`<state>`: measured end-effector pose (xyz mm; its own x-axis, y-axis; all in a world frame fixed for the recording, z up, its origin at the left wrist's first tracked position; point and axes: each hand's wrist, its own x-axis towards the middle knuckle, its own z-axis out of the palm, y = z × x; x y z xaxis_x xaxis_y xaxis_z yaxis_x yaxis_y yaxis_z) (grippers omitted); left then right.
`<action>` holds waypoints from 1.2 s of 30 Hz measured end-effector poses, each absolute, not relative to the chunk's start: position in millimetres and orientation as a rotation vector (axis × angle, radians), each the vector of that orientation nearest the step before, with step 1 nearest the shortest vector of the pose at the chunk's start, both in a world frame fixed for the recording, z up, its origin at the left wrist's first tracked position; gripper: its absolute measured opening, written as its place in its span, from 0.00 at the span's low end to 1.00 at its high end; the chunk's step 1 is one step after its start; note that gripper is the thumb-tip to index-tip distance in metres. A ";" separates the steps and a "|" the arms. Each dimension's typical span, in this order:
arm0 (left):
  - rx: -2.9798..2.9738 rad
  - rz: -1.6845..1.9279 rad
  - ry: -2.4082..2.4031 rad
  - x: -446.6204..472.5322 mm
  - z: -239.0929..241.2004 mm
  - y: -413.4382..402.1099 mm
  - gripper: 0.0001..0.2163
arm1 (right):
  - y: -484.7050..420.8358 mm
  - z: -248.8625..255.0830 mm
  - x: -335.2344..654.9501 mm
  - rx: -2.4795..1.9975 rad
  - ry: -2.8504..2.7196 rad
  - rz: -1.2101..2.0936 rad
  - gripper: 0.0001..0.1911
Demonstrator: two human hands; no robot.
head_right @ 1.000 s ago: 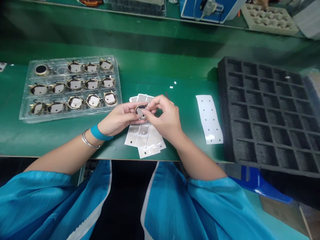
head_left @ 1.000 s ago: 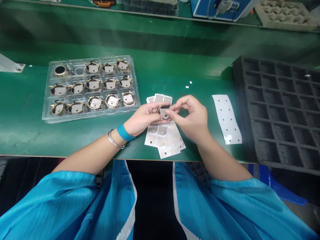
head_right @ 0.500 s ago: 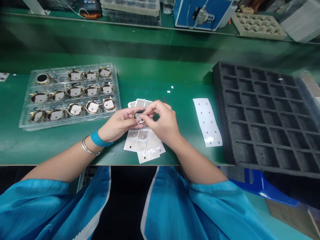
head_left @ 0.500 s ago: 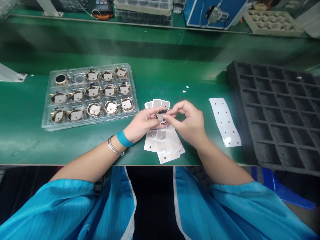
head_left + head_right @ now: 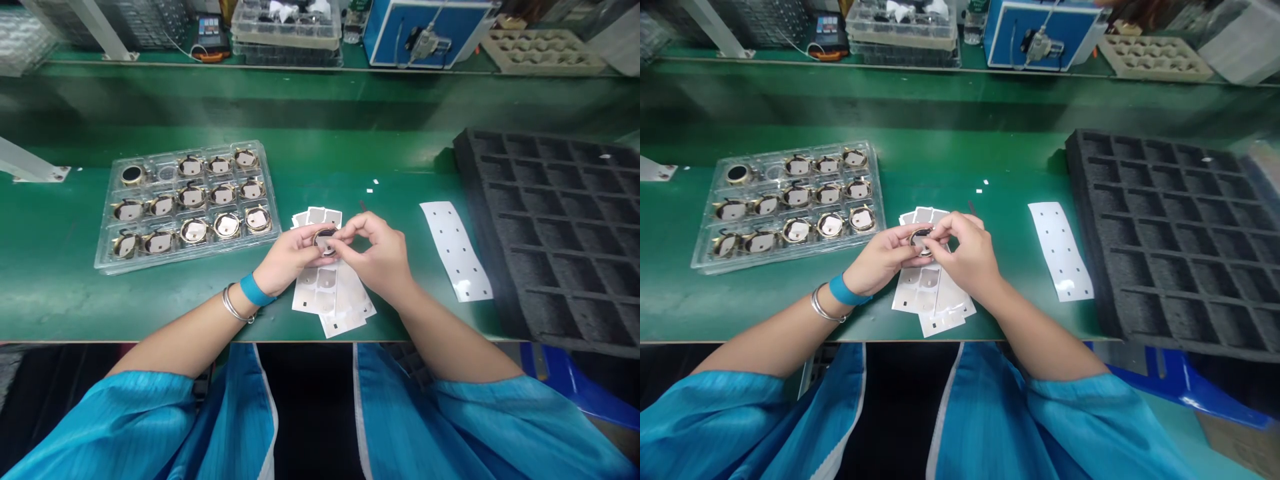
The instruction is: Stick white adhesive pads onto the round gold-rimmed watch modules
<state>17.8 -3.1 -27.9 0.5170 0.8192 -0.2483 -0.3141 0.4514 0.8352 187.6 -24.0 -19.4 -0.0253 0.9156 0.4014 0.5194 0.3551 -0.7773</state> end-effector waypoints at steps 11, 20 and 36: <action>0.796 0.799 0.762 18.5 -24.7 -5.1 0.19 | -22.2 -25.5 186.7 -1.240 -1.734 0.428 0.11; 0.762 0.784 0.832 20.4 -25.1 -6.1 0.18 | -21.3 -25.7 193.3 -1.363 -1.860 -0.014 0.09; 0.820 0.829 0.988 22.8 -23.7 -3.0 0.06 | -18.1 -27.4 187.0 -1.120 -1.963 0.231 0.23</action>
